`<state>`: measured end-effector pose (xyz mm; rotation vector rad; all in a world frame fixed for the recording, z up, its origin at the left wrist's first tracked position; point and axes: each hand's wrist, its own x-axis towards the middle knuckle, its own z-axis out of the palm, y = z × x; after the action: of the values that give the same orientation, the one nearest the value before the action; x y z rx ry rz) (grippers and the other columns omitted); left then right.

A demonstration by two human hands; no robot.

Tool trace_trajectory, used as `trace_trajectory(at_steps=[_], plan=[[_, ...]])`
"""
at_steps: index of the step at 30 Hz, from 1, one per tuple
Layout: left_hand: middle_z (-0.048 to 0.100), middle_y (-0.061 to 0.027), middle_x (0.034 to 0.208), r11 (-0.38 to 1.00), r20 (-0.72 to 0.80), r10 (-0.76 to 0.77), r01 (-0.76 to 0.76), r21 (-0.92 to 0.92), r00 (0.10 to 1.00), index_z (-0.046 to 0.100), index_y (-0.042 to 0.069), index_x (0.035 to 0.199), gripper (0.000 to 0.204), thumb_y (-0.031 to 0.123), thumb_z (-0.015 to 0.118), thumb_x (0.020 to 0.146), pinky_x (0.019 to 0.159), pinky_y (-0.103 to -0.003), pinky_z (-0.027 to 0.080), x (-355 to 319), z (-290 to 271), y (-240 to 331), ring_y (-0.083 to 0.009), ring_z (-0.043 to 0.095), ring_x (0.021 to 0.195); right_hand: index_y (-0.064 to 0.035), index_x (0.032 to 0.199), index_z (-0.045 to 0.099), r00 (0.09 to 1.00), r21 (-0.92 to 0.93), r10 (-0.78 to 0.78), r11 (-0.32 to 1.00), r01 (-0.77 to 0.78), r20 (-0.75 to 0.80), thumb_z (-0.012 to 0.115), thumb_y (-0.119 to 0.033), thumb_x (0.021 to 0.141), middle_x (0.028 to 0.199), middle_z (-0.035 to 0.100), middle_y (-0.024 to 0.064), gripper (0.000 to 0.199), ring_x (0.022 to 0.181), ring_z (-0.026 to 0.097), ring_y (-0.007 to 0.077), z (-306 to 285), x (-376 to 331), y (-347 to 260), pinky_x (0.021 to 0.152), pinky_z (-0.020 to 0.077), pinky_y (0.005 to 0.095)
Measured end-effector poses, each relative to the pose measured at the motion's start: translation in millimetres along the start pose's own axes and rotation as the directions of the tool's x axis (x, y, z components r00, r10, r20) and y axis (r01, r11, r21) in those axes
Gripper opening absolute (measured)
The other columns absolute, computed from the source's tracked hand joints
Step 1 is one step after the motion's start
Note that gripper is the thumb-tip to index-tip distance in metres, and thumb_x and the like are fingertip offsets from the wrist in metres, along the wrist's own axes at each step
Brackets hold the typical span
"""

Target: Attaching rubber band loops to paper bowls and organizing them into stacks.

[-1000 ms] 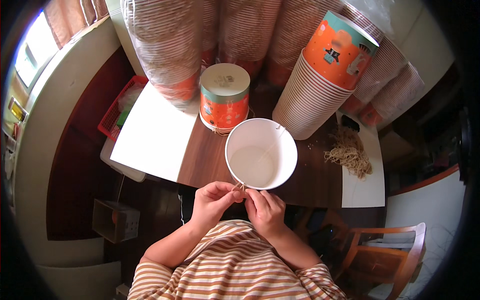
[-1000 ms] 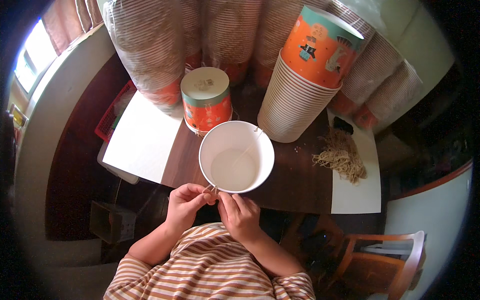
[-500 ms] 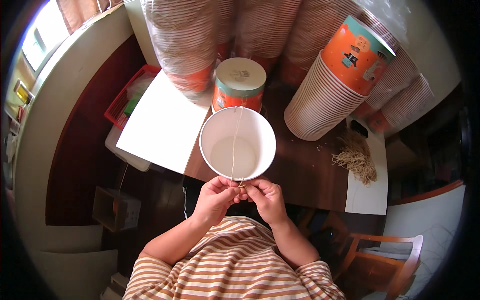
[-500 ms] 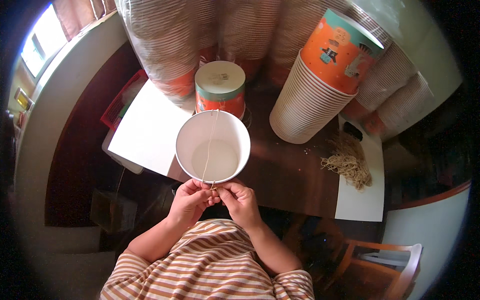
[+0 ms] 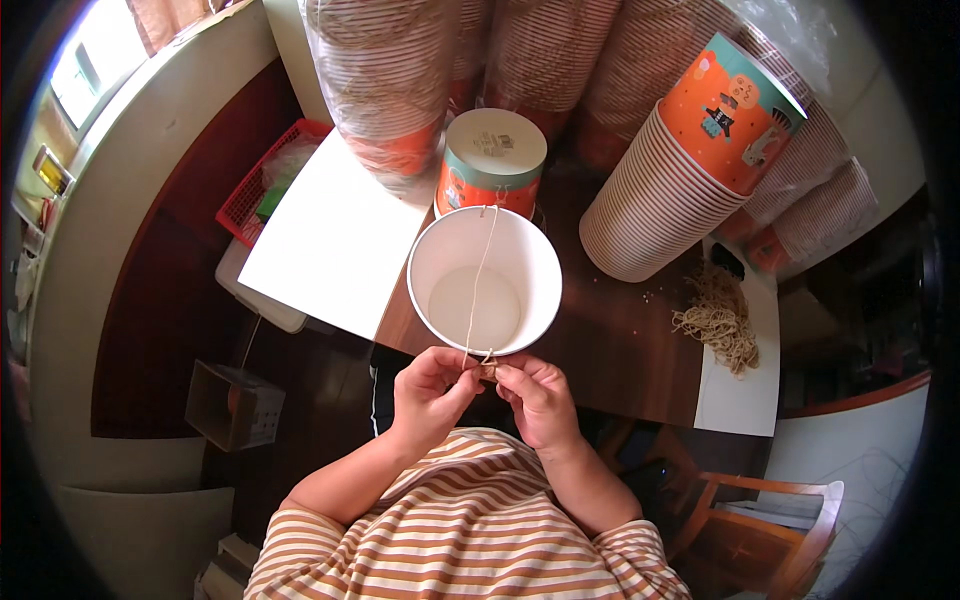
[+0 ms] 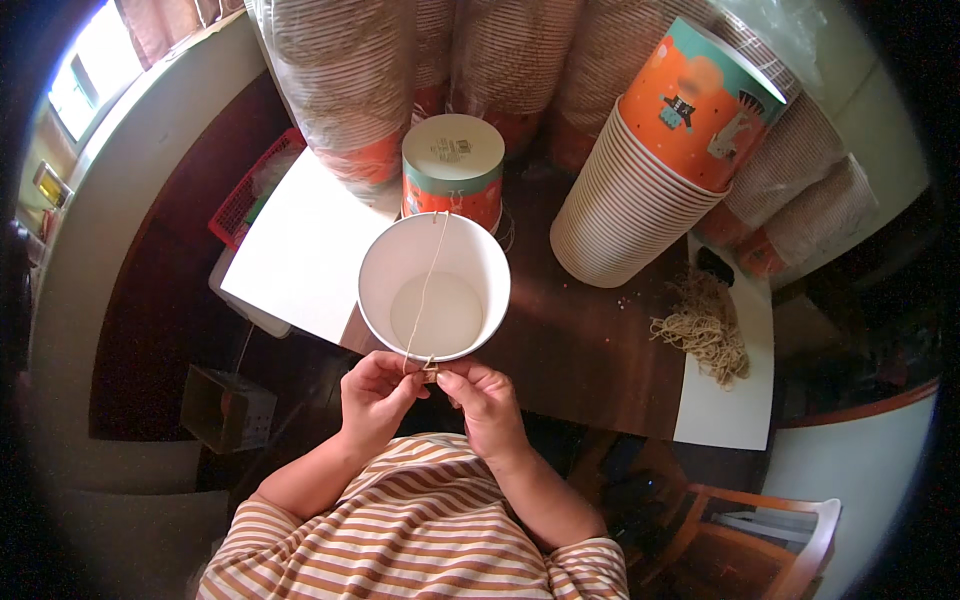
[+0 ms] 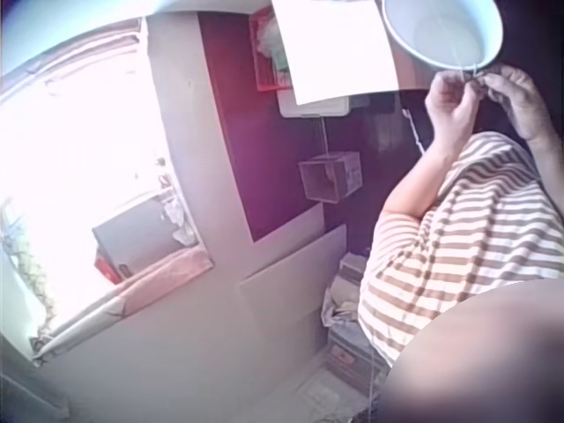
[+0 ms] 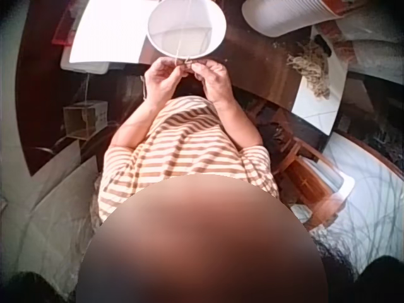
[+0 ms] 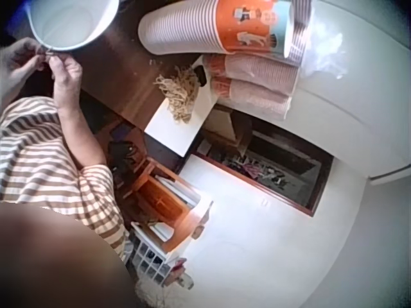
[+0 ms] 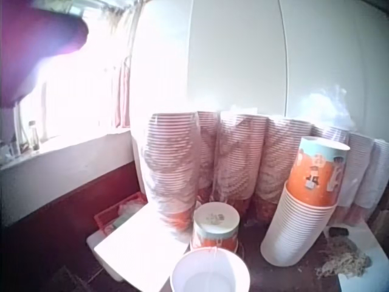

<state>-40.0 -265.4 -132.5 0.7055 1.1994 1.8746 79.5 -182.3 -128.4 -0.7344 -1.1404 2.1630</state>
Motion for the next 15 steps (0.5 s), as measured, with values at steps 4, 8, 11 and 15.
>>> trace_trajectory(at_steps=[4, 8, 11, 15], plan=[[0.064, -0.0083, 0.085, 0.926, 0.062, 0.233, -0.241, 0.291, 0.970, 0.058, -0.002, 0.092, 0.014, -0.008, 0.061, 0.080, 0.064, -0.023, 0.052, 1.3, -2.6, -4.7, -0.0127, 0.063, 0.074, -0.0046, 0.096, 0.068, 0.999, 0.054, 0.022, 0.998, -0.020, -0.041, 0.061, -0.015, 0.085, 0.081, 0.065, -0.0036, 0.017, 0.060, 0.039, 0.0005, 2.2, -1.5, 2.7, 0.054, 0.0306, 0.0175], [0.063, -0.0105, 0.084, 0.772, 0.143, 0.413, -0.429, 0.470, 0.900, 0.062, -0.001, 0.092, 0.022, -0.010, 0.064, 0.072, 0.059, -0.023, 0.051, 1.9, -2.9, -4.2, -0.0149, 0.063, 0.071, -0.0022, 0.099, 0.067, 1.000, 0.064, 0.003, 0.998, -0.002, -0.022, 0.059, -0.011, 0.088, 0.087, 0.066, 0.0008, 0.016, 0.070, 0.051, 0.0041, 8.9, -5.5, -2.8, 0.066, 0.0412, 0.0183], [0.064, -0.0106, 0.086, 0.683, 0.198, 0.474, -0.501, 0.531, 0.858, 0.063, -0.001, 0.093, 0.024, -0.009, 0.066, 0.071, 0.060, -0.024, 0.052, 2.7, -0.9, -2.5, -0.0155, 0.063, 0.070, -0.0003, 0.099, 0.067, 1.000, 0.042, -0.027, 0.999, 0.028, -0.012, 0.058, -0.010, 0.090, 0.091, 0.066, 0.0039, 0.016, 0.080, 0.057, 0.0075, 6.8, -7.6, -4.4, 0.077, 0.0451, 0.0205], [0.064, -0.0112, 0.086, 0.646, 0.217, 0.493, -0.521, 0.558, 0.842, 0.064, 0.000, 0.092, 0.024, -0.007, 0.068, 0.069, 0.061, -0.025, 0.052, 3.8, 1.9, 4.1, -0.0164, 0.063, 0.071, 0.0013, 0.096, 0.067, 0.997, -0.045, -0.068, 0.997, 0.066, -0.044, 0.058, -0.011, 0.091, 0.093, 0.066, 0.0054, 0.016, 0.084, 0.058, 0.0080, 5.7, -8.8, 0.5, 0.080, 0.0459, 0.0218]])
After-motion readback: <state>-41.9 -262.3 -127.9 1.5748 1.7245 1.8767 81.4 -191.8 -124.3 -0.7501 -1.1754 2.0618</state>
